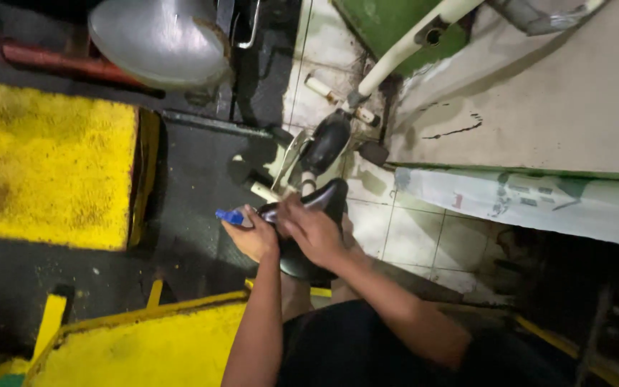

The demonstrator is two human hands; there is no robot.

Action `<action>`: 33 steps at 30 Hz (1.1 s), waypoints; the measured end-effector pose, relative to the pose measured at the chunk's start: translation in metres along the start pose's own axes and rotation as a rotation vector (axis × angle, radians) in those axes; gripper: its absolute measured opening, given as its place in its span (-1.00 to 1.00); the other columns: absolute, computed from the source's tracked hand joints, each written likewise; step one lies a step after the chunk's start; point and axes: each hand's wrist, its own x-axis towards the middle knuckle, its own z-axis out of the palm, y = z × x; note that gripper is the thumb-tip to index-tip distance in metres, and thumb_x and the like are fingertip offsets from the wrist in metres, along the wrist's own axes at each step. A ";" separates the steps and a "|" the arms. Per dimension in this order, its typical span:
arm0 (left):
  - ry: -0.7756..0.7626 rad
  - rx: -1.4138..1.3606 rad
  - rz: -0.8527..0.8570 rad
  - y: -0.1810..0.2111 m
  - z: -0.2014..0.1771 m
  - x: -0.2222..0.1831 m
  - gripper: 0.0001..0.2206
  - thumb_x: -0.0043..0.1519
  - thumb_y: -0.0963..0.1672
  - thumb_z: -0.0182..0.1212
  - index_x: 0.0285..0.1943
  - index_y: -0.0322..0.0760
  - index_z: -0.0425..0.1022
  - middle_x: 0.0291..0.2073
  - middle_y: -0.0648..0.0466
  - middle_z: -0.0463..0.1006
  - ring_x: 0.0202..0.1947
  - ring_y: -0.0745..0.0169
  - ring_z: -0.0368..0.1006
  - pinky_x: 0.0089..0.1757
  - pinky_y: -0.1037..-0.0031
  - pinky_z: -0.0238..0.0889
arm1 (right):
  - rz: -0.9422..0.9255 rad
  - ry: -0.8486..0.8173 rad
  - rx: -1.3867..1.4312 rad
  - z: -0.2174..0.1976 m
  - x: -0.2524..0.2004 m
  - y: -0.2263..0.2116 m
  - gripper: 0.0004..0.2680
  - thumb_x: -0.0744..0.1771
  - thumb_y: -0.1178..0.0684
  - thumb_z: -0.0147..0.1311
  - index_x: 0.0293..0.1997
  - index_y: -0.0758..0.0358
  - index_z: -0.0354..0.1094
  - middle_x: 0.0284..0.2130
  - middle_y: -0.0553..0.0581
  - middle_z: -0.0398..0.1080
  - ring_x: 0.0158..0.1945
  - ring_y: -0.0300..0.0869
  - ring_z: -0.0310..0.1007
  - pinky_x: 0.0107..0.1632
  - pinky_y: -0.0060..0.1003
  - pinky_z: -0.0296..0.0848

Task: The person cleans a yellow metal frame and a black bicycle seat using a spray bottle and a brown cloth. They spray the surfaces and wipe them down, focusing on the frame's legs and the seat's top and sides.

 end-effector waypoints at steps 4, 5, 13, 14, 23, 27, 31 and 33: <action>-0.066 -0.063 0.013 0.006 -0.003 0.002 -0.37 0.25 0.02 0.28 0.39 -0.47 0.27 0.17 -0.31 0.50 0.17 -0.30 0.43 0.14 0.15 0.25 | 0.683 -0.217 0.052 -0.022 -0.085 0.039 -0.74 0.37 -0.09 -0.06 -0.08 0.15 0.58 -0.18 0.23 0.62 -0.09 -0.04 0.66 0.03 -0.14 0.57; -0.076 -0.045 0.001 0.008 -0.005 0.000 -0.36 0.26 0.03 0.28 0.40 -0.48 0.25 0.17 -0.31 0.50 0.17 -0.31 0.43 0.13 0.15 0.26 | 0.578 -0.005 0.193 -0.030 -0.100 0.035 -0.75 0.39 -0.07 -0.08 0.06 0.15 0.49 -0.09 0.26 0.59 -0.03 0.02 0.64 0.06 -0.11 0.56; -0.073 -0.052 0.008 -0.001 -0.001 0.004 -0.32 0.24 0.04 0.29 0.43 -0.47 0.23 0.17 -0.33 0.49 0.16 -0.33 0.42 0.11 0.11 0.26 | -0.067 -0.056 -0.352 -0.001 -0.082 -0.015 -0.64 0.37 -0.17 0.03 0.34 -0.08 0.27 0.43 0.37 -0.01 0.44 0.42 -0.02 0.34 0.33 0.10; -0.060 -0.033 0.020 -0.004 0.001 0.006 -0.31 0.25 0.05 0.29 0.43 -0.49 0.22 0.18 -0.34 0.47 0.17 -0.35 0.41 0.11 0.10 0.25 | -0.037 -0.093 -0.468 0.007 -0.077 -0.008 -0.60 0.34 -0.22 0.05 0.35 -0.16 0.25 0.43 0.34 -0.05 0.43 0.44 -0.11 0.32 0.43 -0.01; -0.030 -0.030 0.037 0.003 0.020 0.010 -0.33 0.24 0.05 0.29 0.38 -0.52 0.25 0.17 -0.35 0.46 0.15 -0.35 0.42 0.11 0.10 0.26 | 0.135 0.096 -0.494 0.009 -0.004 0.029 -0.61 0.36 -0.17 0.08 0.39 -0.16 0.28 0.50 0.32 -0.11 0.46 0.53 -0.18 0.40 0.37 0.00; -0.060 -0.015 0.133 0.008 0.011 0.006 -0.34 0.28 0.04 0.27 0.39 -0.56 0.23 0.20 -0.39 0.43 0.15 -0.41 0.39 0.11 0.07 0.25 | 0.198 0.320 -0.333 0.007 0.026 0.069 -0.64 0.37 -0.09 0.14 0.34 -0.02 0.33 0.42 0.48 -0.02 0.41 0.43 0.03 0.39 0.19 0.10; -0.073 0.078 0.098 0.006 0.001 0.008 -0.36 0.31 0.05 0.25 0.40 -0.55 0.24 0.22 -0.39 0.43 0.19 -0.44 0.37 0.14 0.06 0.25 | 0.370 0.307 -0.056 0.001 0.045 0.129 -0.70 0.41 -0.06 0.10 0.33 -0.01 0.35 0.28 0.29 0.36 0.34 0.17 0.37 0.40 -0.09 0.33; -0.159 0.122 0.098 0.016 -0.007 0.006 -0.41 0.33 0.05 0.17 0.38 -0.49 0.27 0.17 -0.34 0.46 0.16 -0.42 0.39 0.10 0.03 0.25 | 0.207 0.352 0.092 -0.007 0.032 0.118 -0.67 0.44 0.03 0.00 0.43 0.09 0.20 0.21 0.33 0.38 0.26 0.11 0.44 0.30 -0.17 0.36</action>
